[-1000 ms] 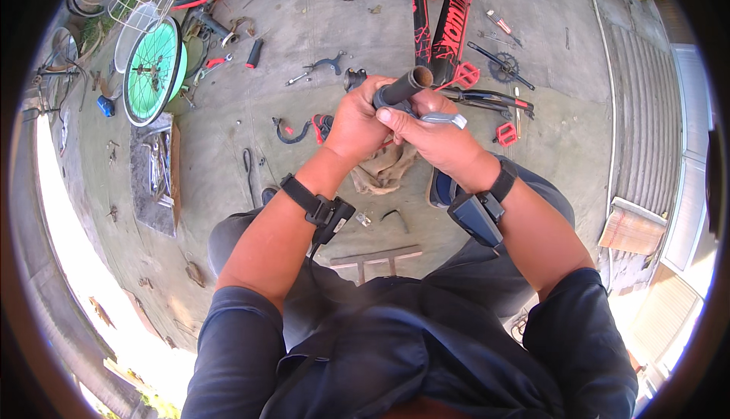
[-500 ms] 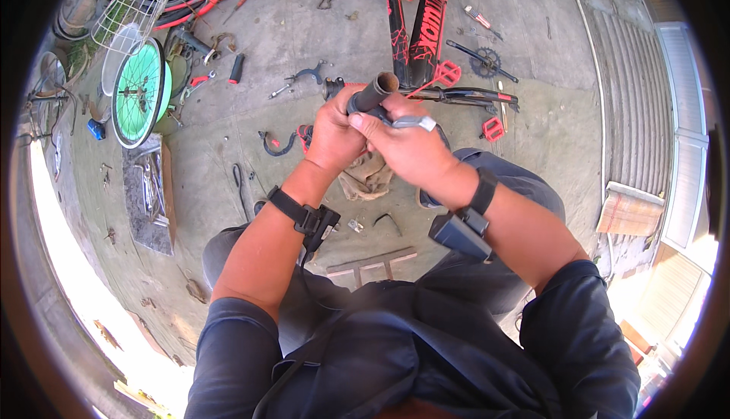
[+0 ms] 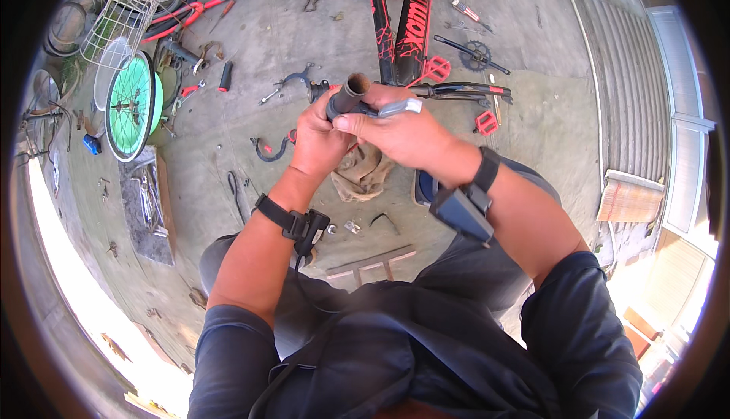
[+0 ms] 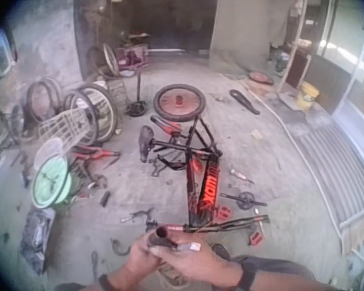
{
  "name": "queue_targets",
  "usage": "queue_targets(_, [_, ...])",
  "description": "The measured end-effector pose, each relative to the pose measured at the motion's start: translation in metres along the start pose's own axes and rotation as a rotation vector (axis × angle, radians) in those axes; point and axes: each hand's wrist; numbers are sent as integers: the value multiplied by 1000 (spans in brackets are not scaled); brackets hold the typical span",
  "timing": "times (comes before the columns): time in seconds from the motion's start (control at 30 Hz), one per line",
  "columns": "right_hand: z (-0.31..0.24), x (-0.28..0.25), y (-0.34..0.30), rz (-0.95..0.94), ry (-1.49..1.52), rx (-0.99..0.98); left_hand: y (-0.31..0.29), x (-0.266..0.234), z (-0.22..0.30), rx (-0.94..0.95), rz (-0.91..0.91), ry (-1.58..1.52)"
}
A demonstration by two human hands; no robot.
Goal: The person assembles a bicycle handlebar by sliding a black grip onto the bar, positioning a shifter, and securing components with a clamp. The person repeatedly adjusts the grip and shifter, then tightens the clamp to fix them in place.
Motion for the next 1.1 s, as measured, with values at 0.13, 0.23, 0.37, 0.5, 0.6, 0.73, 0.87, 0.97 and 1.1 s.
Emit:
queue_targets(0.13, [4,30,-13,228,184,18,0,1,-1,29,-23,7])
queue_targets(0.23, [-1,-4,-2,-47,98,-20,-1,3,-1,2,-32,-97])
queue_targets(0.37, [-9,-43,11,-302,-110,-63,-3,0,2,-20,-43,4])
queue_targets(0.5, [-7,-18,3,-117,39,-27,-2,1,4,-9,-16,3])
queue_targets(0.6, [-6,19,-12,136,129,7,-1,-2,6,-55,-39,7])
queue_targets(0.73, [-12,5,-10,8,177,49,0,-2,8,-134,-74,-35])
queue_targets(0.87, [-18,-38,10,-283,-40,-76,2,3,10,-6,-30,-72])
queue_targets(0.97, [-14,-32,9,-250,55,-138,3,5,9,106,17,54])
queue_targets(1.1, [-11,4,-7,54,119,23,1,-1,7,-180,-41,-141])
Point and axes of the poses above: each hand's wrist, its own y-axis towards the middle knuckle, its own x-axis out of the palm, z = x × y, and after that the axes turned 5 degrees about y, right-handed
